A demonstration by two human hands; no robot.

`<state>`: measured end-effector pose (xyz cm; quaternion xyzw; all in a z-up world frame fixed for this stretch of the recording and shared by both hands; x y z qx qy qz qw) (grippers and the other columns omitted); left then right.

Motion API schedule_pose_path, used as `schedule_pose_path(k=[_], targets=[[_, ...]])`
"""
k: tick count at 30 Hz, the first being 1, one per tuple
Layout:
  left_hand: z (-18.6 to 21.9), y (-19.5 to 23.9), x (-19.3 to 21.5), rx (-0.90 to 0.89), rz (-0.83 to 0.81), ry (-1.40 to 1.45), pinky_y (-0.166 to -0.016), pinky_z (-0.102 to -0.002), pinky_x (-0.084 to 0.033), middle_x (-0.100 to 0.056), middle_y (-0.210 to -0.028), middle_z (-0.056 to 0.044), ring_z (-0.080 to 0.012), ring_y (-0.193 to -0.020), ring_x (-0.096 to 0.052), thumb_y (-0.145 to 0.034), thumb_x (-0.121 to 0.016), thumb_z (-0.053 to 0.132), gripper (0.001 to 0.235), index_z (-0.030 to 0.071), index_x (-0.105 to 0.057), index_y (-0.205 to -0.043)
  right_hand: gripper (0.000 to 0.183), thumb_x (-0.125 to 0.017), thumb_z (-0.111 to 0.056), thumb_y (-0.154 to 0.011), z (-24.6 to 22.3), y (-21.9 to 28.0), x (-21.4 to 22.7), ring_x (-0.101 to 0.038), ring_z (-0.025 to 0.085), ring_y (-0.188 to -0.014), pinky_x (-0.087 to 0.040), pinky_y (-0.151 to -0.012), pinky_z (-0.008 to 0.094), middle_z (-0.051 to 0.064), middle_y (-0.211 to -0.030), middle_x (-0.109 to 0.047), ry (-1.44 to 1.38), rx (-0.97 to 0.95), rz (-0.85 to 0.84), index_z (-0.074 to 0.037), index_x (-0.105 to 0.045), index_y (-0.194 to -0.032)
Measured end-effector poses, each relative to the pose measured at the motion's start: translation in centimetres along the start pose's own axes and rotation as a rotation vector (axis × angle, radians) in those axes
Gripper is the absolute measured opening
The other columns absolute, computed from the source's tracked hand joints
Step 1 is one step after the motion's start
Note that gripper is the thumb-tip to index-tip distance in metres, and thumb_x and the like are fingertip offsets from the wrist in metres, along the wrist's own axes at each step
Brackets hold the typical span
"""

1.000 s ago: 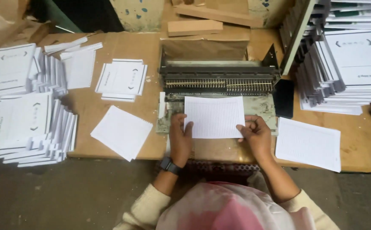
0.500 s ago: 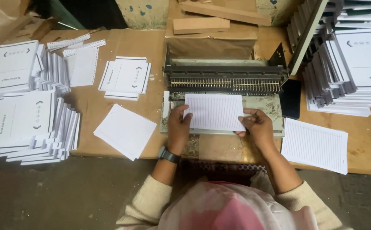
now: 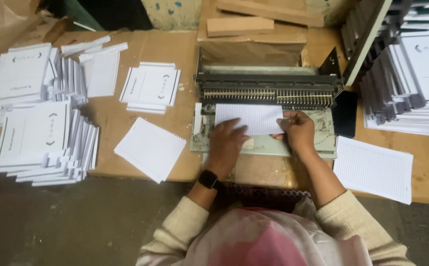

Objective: Manually punching holes in stacks of paper using a punching machine and a wooden block for alignment.

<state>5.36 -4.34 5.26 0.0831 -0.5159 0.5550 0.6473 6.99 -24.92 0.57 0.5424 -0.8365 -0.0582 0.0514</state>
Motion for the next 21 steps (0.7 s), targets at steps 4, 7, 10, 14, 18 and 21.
schedule_pose_path(k=[4,7,10,14,18,21], targets=[[-0.6,0.9,-3.0,-0.094,-0.016,0.022,-0.110,-0.053,-0.034,-0.061,-0.127,-0.014,-0.0339,-0.124,-0.053,-0.095,-0.062,0.024,0.034,0.008,-0.063,-0.124,0.027,-0.063,0.002,-0.087,0.0,0.1,-1.2,-0.067,0.031,-0.052,-0.061,-0.041,0.033,0.019,-0.078,-0.058,0.014,-0.001,-0.030,0.012,-0.056,-0.110],[-0.9,0.5,-3.0,-0.045,-0.068,0.149,-0.114,-0.054,-0.029,-0.059,-0.131,-0.017,-0.0370,-0.127,-0.050,-0.099,-0.055,0.021,0.033,0.006,-0.060,-0.128,0.027,-0.064,0.002,-0.086,-0.3,0.2,-2.2,-0.066,0.031,-0.051,-0.060,-0.040,0.034,0.020,-0.077,-0.058,0.026,-0.005,-0.033,0.011,-0.056,-0.110],[-1.2,0.5,-2.9,-0.035,-0.087,0.048,-0.114,-0.047,-0.032,-0.059,-0.133,-0.011,-0.0319,-0.130,-0.050,-0.100,-0.052,0.025,0.032,0.012,-0.061,-0.128,0.026,-0.064,0.003,-0.085,-0.2,0.0,-3.1,-0.065,0.031,-0.048,-0.060,-0.038,0.035,0.021,-0.075,-0.058,0.065,0.005,-0.061,0.011,-0.057,-0.109],[-1.6,0.5,-2.8,-0.007,-0.095,0.103,-0.114,-0.048,-0.032,-0.059,-0.133,-0.012,-0.0344,-0.131,-0.049,-0.100,-0.052,0.024,0.032,0.011,-0.061,-0.128,0.027,-0.064,0.001,-0.086,-0.4,-0.2,-3.6,-0.066,0.031,-0.049,-0.060,-0.037,0.034,0.023,-0.076,-0.059,0.101,0.008,-0.090,0.012,-0.055,-0.110],[-1.6,0.3,-2.9,0.009,-0.124,0.137,-0.115,-0.048,-0.030,-0.059,-0.133,-0.014,-0.0355,-0.132,-0.047,-0.101,-0.051,0.025,0.033,0.011,-0.061,-0.128,0.029,-0.065,0.002,-0.086,-1.4,-0.1,-3.8,-0.065,0.032,-0.050,-0.059,-0.035,0.035,0.025,-0.077,-0.060,0.148,0.022,-0.120,0.013,-0.054,-0.110],[-2.0,0.2,-2.5,-0.014,-0.067,0.100,-0.112,-0.044,-0.036,-0.061,-0.131,-0.011,-0.0322,-0.128,-0.051,-0.095,-0.059,0.026,0.032,0.011,-0.064,-0.124,0.032,-0.064,-0.001,-0.087,-0.6,-0.5,-3.8,-0.065,0.031,-0.048,-0.058,-0.035,0.035,0.024,-0.076,-0.059,0.143,-0.015,-0.167,0.013,-0.052,-0.113]])
Point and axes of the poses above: each hand's wrist, its own y-axis away from the middle knuckle, its own x-axis out of the back of the hand, z = x × y, the point moved 8 cm from there along -y, towards the middle knuckle
